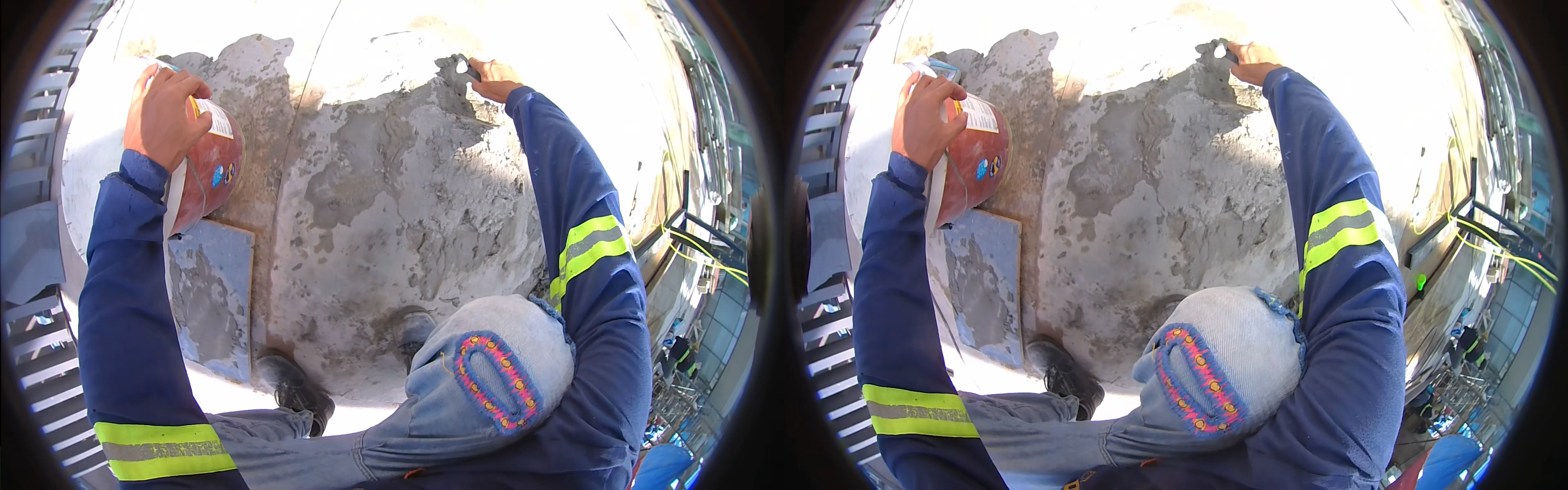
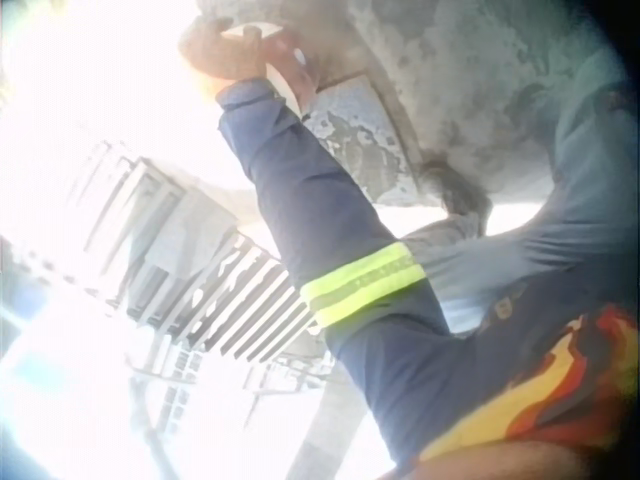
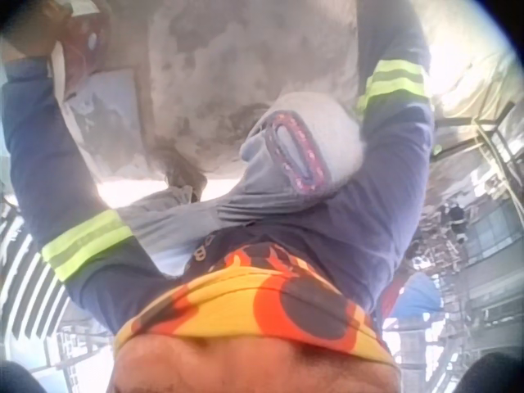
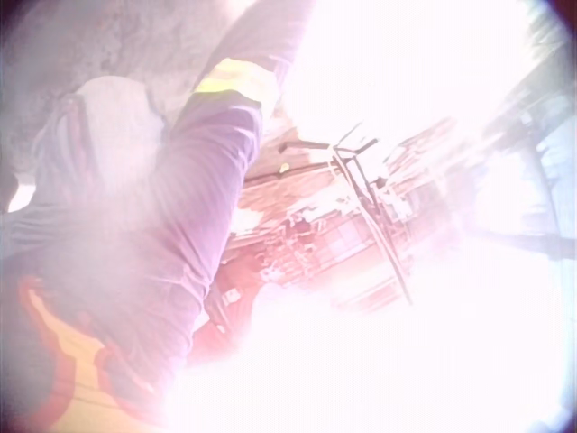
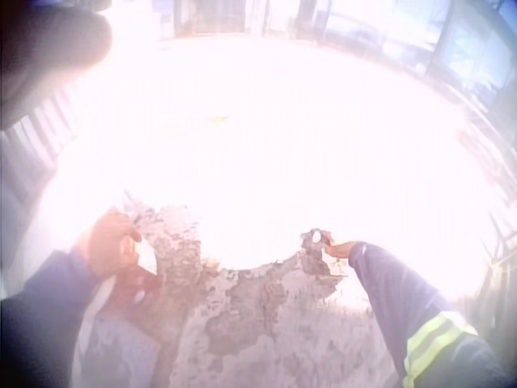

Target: The person scoops wet cement from a bucket and spreads it onto a concrete floor using a trowel. They repeatedly transfer material and smooth the surface in a seated position.

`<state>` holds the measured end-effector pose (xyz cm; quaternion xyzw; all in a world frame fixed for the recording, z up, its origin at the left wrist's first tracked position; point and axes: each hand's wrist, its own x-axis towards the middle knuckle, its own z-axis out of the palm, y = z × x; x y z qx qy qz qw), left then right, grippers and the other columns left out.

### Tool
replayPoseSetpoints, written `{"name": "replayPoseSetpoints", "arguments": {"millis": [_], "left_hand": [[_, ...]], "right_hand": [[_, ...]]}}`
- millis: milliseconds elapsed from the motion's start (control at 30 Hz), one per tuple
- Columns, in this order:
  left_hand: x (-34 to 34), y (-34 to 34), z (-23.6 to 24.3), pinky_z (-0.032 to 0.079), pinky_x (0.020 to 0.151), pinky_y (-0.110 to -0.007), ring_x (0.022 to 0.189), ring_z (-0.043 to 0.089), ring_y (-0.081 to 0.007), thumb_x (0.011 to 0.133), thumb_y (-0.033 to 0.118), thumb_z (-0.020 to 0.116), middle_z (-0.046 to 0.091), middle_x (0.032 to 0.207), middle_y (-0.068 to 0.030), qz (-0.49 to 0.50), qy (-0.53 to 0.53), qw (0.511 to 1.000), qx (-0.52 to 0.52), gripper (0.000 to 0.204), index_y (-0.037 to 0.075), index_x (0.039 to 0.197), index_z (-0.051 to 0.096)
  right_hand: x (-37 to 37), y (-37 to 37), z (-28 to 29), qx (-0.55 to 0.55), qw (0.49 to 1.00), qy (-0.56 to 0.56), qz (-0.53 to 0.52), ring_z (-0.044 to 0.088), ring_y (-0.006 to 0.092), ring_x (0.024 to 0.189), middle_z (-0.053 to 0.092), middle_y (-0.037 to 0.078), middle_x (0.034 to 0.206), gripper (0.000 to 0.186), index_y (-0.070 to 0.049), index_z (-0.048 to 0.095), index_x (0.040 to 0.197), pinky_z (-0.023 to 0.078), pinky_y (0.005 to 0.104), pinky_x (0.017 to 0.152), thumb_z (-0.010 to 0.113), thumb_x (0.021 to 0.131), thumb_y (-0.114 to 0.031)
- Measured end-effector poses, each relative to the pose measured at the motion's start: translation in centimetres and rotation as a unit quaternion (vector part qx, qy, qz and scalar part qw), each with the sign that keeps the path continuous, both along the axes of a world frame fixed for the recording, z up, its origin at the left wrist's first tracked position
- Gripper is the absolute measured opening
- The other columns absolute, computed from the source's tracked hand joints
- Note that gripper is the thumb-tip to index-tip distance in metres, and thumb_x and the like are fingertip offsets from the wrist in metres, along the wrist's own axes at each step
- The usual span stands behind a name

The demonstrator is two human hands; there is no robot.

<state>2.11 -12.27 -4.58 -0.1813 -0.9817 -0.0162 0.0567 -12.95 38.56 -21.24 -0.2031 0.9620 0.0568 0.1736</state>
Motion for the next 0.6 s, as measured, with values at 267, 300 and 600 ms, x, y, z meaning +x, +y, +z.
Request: {"name": "replayPoseSetpoints", "arguments": {"millis": [267, 300, 600], "left_hand": [[0.0, 0.1, 0.1, 0.032, 0.115, -0.043, 0.102, 0.06, -0.0246, 0.074, 0.017, 0.068, 0.069, 0.094, -0.0054, 0.013, -0.01, 1.0, -0.02, 0.018, 0.009, 0.091, 0.07], [-0.2, 0.3, 0.0, 0.032, 0.116, -0.043, 0.103, 0.06, -0.0246, 0.075, 0.017, 0.068, 0.069, 0.095, -0.0056, 0.016, -0.008, 1.0, -0.025, 0.019, 0.009, 0.091, 0.07], [-0.4, 0.6, 0.3, 0.029, 0.117, -0.046, 0.106, 0.061, -0.0252, 0.076, 0.02, 0.069, 0.069, 0.097, -0.0062, 0.015, -0.038, 0.999, -0.025, 0.022, 0.009, 0.095, 0.071]], "right_hand": [[3.5, 1.3, 3.8, 0.068, 0.983, 0.016, 0.173, 0.07, 0.0337, 0.084, 0.071, 0.014, 0.1, 0.045, -0.01, 0.058, 0.129, 0.055, 0.0452, 0.076, 0.058, 0.085, -0.018], [3.8, 2.1, 4.2, 0.064, 0.98, 0.025, 0.185, 0.07, 0.0328, 0.081, 0.07, 0.013, 0.097, 0.041, -0.01, 0.059, 0.126, 0.055, 0.0453, 0.074, 0.059, 0.086, -0.018], [18.3, 6.4, 7.5, 0.021, 0.981, 0.143, 0.129, 0.065, 0.0277, 0.1, 0.061, 0.008, 0.109, 0.025, -0.014, 0.059, 0.117, 0.055, 0.0438, 0.082, 0.061, 0.093, -0.019]]}}
